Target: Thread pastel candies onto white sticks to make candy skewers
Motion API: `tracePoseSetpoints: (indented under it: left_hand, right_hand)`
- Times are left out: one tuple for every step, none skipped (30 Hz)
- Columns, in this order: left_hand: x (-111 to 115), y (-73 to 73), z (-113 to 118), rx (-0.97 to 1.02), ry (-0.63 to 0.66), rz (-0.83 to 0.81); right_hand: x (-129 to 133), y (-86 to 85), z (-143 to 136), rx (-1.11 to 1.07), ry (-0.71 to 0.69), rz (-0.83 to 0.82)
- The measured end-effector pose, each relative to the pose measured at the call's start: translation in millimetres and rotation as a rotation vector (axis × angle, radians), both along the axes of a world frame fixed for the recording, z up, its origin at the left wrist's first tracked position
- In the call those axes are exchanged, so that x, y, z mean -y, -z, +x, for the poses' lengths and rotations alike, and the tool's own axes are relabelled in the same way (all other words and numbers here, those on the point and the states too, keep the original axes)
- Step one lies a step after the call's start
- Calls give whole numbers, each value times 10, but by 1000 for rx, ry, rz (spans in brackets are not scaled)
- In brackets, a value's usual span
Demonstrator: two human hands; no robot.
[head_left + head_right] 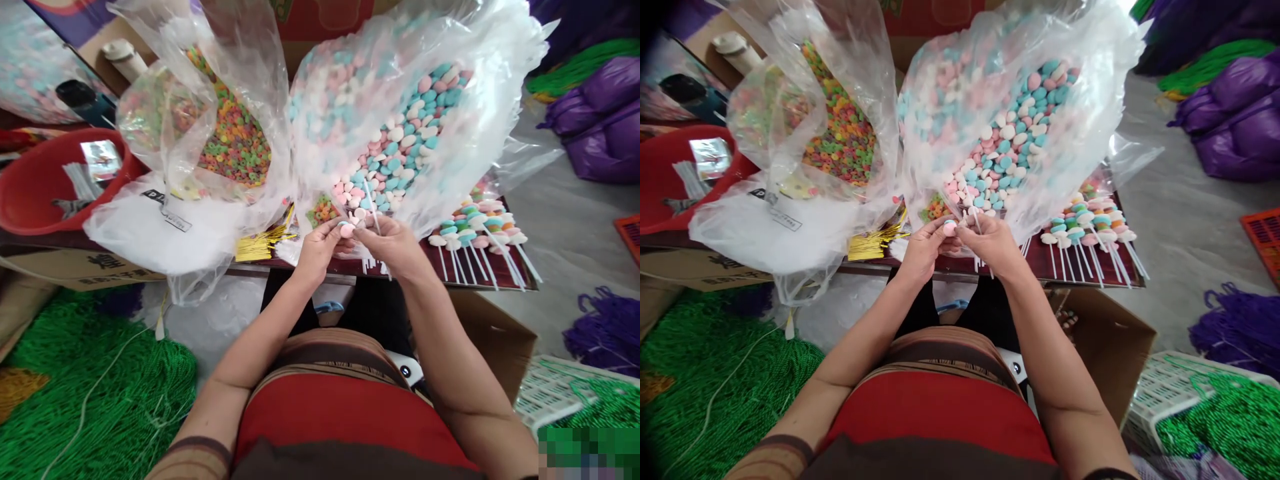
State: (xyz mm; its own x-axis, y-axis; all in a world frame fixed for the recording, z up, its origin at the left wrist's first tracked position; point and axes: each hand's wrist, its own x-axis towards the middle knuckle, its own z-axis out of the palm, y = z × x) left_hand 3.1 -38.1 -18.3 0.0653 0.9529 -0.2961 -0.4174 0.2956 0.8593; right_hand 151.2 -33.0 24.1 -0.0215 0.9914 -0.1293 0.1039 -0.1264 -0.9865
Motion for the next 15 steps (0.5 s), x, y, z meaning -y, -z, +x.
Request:
tracePoseSetpoints:
  left_hand:
    - [10, -12, 24, 15, 27, 6]
    - [25, -27, 41, 30, 51, 13]
    - [44, -45, 49, 46, 71, 19]
    - [63, -63, 50, 62, 86, 27]
    - [82, -81, 46, 76, 97, 36]
    - [99, -99, 39, 83, 107, 44]
    - [114, -114, 31, 83, 115, 52]
    - [124, -126, 24, 76, 120, 58]
    - [131, -135, 19, 63, 122, 63]
    - [135, -140, 16, 48, 121, 65]
    - [135, -142, 15, 35, 118, 63]
    - [132, -141, 13, 25, 113, 61]
    - [127, -138, 11, 18, 107, 58]
    - [121, -132, 7, 9, 99, 54]
    - [115, -124, 2, -1, 89, 49]
  right_hand:
    - [41, 30, -16, -17, 9, -2]
    - [68, 65, -29, -20, 31, 2]
    - [82, 101, -36, -18, 55, 6]
    - [87, 132, -36, -12, 72, 10]
    - [88, 158, -30, 0, 82, 15]
    - [87, 176, -20, 18, 87, 20]
    - [86, 187, -10, 39, 90, 25]
    - [86, 191, -1, 61, 92, 31]
    - [87, 189, 6, 82, 89, 36]
    - [91, 182, 8, 100, 84, 41]
    - [98, 171, 8, 118, 76, 47]
    - [109, 158, 7, 134, 65, 58]
    - [126, 144, 8, 146, 53, 76]
    - [154, 130, 11, 150, 43, 95]
    - [193, 117, 19, 134, 33, 101]
